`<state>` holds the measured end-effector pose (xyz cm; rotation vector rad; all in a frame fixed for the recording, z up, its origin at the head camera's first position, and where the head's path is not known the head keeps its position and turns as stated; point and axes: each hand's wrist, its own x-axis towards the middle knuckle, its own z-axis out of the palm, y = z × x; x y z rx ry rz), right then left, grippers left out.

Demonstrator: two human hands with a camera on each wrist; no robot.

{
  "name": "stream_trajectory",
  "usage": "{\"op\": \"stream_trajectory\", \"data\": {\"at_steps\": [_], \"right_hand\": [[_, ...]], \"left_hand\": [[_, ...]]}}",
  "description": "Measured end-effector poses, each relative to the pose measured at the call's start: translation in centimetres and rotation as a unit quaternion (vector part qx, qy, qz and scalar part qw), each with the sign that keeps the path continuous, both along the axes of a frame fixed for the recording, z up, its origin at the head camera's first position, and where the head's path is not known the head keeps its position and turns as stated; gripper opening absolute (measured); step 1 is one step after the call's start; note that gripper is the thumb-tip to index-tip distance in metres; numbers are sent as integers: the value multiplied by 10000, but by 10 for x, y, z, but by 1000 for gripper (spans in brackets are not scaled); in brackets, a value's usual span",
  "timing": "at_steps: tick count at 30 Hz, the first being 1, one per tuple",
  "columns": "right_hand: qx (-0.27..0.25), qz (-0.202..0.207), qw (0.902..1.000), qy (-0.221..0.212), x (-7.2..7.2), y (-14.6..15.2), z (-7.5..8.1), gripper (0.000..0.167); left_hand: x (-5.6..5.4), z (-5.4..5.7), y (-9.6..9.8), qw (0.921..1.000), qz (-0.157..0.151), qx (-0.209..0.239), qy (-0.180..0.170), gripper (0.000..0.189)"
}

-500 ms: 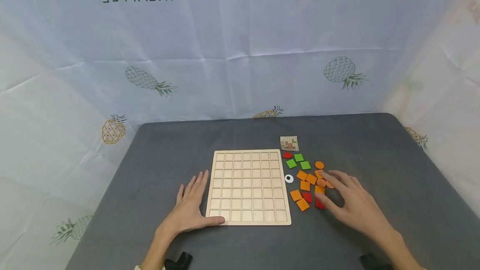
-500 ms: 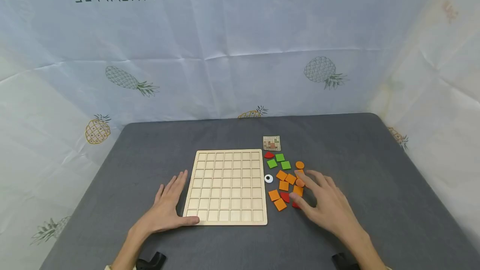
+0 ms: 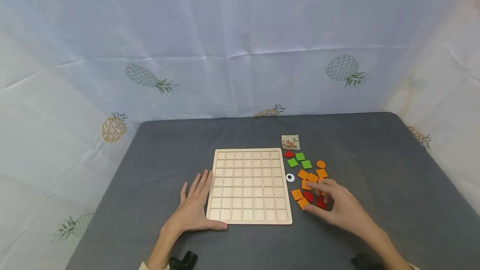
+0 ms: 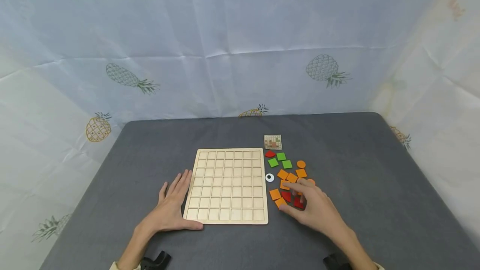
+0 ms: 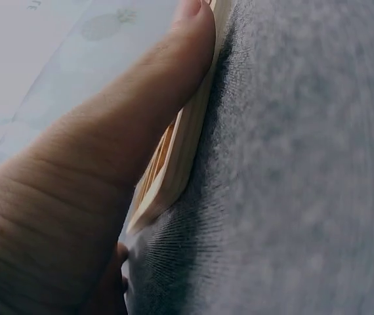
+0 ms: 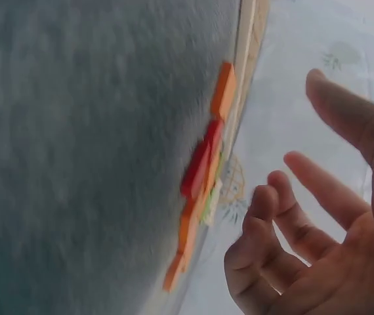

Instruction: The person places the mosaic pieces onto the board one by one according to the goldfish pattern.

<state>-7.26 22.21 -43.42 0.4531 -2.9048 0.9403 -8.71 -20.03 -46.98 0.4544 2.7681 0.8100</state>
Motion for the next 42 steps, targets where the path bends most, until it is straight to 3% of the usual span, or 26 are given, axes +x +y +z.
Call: {"op": "stream_trajectory", "data": {"at_steps": [6, 18, 34, 42], "right_hand": [[-363, 227, 9987, -270, -5, -11, -3, 52], [389, -234, 9933, -1058, -12, -28, -1, 57], [788, -369, 9906, -1059, -14, -40, -3, 32], [881, -449, 9901, -999, -17, -43, -2, 30]], "left_hand": [[-2, 4, 4, 9989, 81, -378, -246, 157], [-2, -1, 7, 9979, 128, -598, -194, 153], [3, 0, 12, 9960, 331, -824, -69, 157], [5, -3, 13, 9966, 376, -712, 190, 156]]}}
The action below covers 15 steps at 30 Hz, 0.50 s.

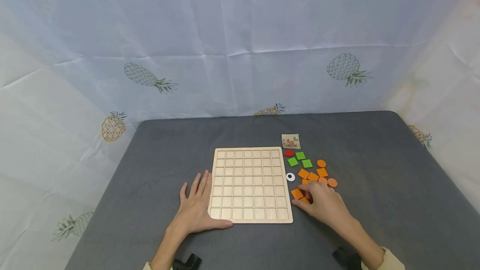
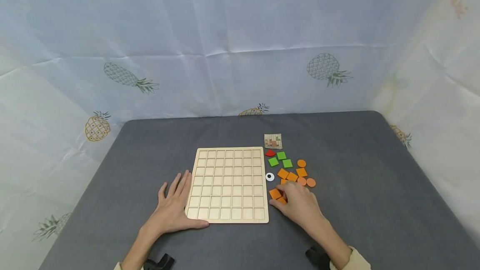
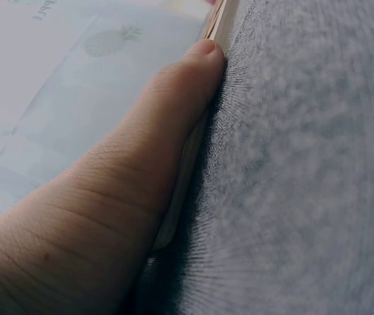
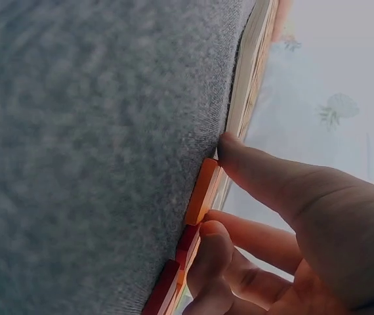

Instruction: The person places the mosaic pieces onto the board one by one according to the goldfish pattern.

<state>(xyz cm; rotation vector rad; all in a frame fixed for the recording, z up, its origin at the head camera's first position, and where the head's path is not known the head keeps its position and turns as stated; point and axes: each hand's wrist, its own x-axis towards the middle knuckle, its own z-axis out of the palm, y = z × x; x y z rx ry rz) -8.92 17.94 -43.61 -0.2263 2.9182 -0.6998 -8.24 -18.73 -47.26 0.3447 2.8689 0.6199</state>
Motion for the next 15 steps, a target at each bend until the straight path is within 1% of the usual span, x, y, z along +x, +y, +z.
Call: {"op": "stream_trajectory", "data": {"at_steps": [6, 10, 12, 15], "right_hand": [[-153, 2, 9997, 189, -4, 6, 1, 39], [-62, -35, 9995, 296, -9, 14, 5, 39], [-14, -75, 9996, 271, -11, 18, 6, 41], [11, -154, 9997, 202, -11, 26, 9, 47]], "left_hand": [[1, -2, 0, 9998, -19, 66, 201, 155], [0, -2, 0, 10000, -14, -39, 39, 156], [-2, -1, 0, 9999, 3, -117, -124, 156], [-3, -1, 0, 9998, 10, -151, -164, 156]]}}
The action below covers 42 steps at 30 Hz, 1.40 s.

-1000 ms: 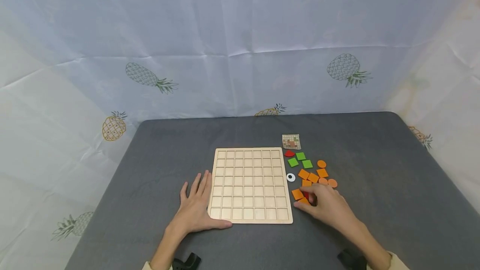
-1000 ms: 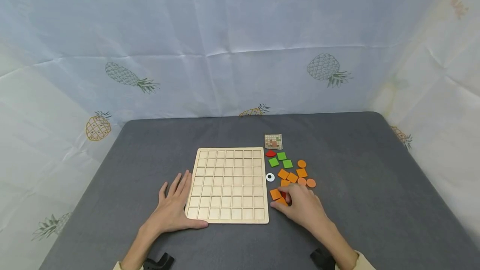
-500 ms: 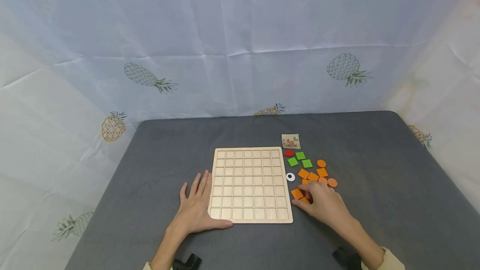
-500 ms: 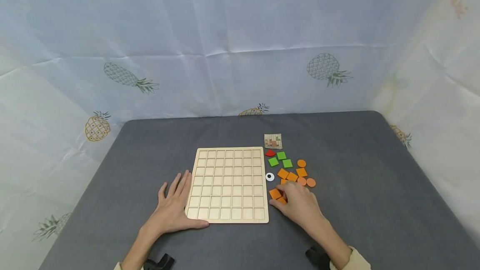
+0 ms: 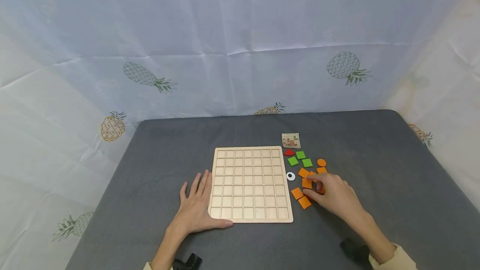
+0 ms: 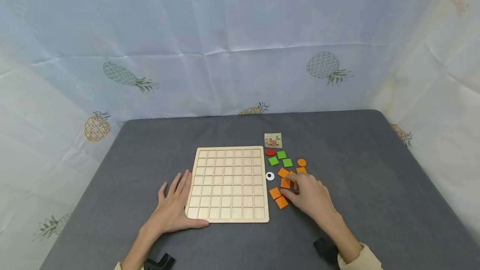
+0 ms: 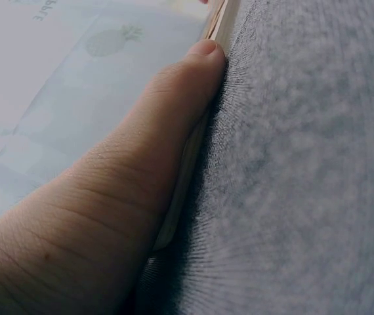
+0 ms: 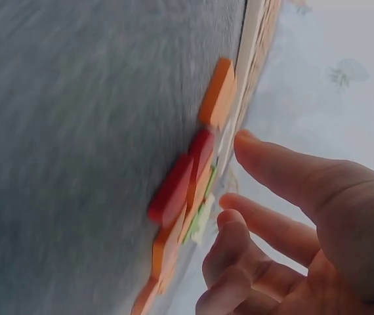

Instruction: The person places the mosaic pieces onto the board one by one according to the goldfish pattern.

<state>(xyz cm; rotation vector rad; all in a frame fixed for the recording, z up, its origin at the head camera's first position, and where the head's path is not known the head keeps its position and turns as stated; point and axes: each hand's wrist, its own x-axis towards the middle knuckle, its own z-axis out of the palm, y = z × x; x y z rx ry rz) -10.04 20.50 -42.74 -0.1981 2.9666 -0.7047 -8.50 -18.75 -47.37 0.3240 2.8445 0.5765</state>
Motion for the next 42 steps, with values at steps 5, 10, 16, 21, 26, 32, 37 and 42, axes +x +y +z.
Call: {"op": "stream_trajectory", "data": {"at_steps": [5, 10, 16, 21, 26, 32, 37, 42], "right_hand": [[142, -164, 9998, -5, 4, 13, 2, 46], [194, -198, 9996, 27, 7, 24, 0, 43], [177, -293, 9993, 169, 4, 34, -4, 40], [95, -237, 9992, 320, -1, 43, -8, 35], [94, -225, 9995, 191, -5, 49, -7, 40], [190, -451, 9983, -330, -10, 57, -6, 45], [292, -487, 9973, -459, -12, 60, -6, 42], [353, -321, 9984, -305, -12, 59, -7, 33]], "left_hand": [[0, 1, 0, 10000, 8, 25, 49, 155], [0, 2, -1, 10000, 7, 17, 61, 155], [0, 0, -1, 9998, 3, 90, 189, 155], [1, -2, 0, 9994, -10, 184, 288, 155], [1, -1, 0, 9997, -14, 138, 218, 156], [0, 0, 0, 9999, -20, 75, 72, 156], [1, 1, 0, 9999, -13, 94, 81, 156], [1, 0, 0, 9999, 3, 88, 109, 156]]}}
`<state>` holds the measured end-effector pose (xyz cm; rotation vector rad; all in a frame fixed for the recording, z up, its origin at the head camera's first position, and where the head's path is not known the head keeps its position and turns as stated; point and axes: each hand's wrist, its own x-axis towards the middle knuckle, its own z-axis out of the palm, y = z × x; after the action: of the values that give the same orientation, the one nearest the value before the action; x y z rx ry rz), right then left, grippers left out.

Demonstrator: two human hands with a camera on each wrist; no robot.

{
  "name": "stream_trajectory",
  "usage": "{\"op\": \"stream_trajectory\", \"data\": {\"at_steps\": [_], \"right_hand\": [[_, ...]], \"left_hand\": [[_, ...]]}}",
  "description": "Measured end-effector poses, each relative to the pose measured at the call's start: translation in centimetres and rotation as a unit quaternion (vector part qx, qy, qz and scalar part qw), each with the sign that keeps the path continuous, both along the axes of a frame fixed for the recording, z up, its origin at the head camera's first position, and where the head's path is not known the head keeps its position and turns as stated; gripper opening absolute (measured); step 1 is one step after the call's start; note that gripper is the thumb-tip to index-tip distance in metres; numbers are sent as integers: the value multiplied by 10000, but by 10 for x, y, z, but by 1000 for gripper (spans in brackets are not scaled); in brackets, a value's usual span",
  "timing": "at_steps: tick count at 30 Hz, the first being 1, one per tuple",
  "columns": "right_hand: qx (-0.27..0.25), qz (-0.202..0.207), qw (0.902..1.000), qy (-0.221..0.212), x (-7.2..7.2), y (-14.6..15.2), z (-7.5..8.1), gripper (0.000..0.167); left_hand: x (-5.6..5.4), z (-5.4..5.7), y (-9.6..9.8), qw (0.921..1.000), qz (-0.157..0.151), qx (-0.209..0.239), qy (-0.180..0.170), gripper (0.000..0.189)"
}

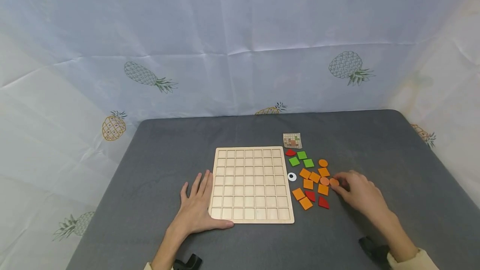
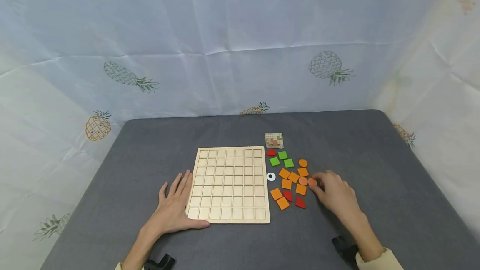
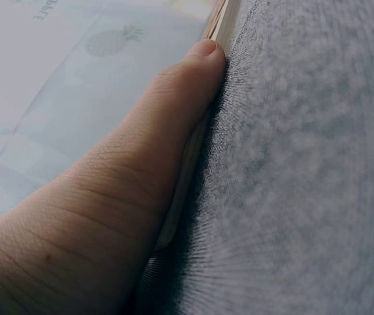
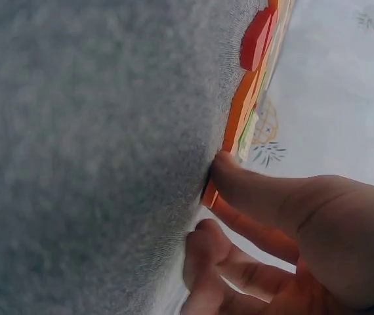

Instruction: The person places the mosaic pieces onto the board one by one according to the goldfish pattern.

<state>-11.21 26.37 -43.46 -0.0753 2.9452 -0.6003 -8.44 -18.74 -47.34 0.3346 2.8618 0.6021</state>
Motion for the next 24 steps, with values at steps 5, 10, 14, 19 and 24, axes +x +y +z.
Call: {"op": "stream_trajectory", "data": {"at_steps": [5, 10, 14, 19, 24], "right_hand": [[-20, 63, 9999, 155, 1, -3, 1, 32], [-74, -3, 9989, 470, 1, -11, 8, 34], [-219, 24, 9982, 559, 1, -24, 16, 37], [-368, 172, 9971, 638, 0, -46, 23, 39], [-553, 358, 9958, 639, -1, -69, 27, 38]], "left_hand": [[1, 0, 0, 10000, 6, -4, 46, 155], [1, -1, 0, 9999, -1, -29, 97, 155], [1, -2, 1, 10000, 25, -54, 47, 155], [0, -4, 3, 9999, 99, -95, 44, 154], [0, -6, 3, 9998, 128, -74, 157, 153]]}}
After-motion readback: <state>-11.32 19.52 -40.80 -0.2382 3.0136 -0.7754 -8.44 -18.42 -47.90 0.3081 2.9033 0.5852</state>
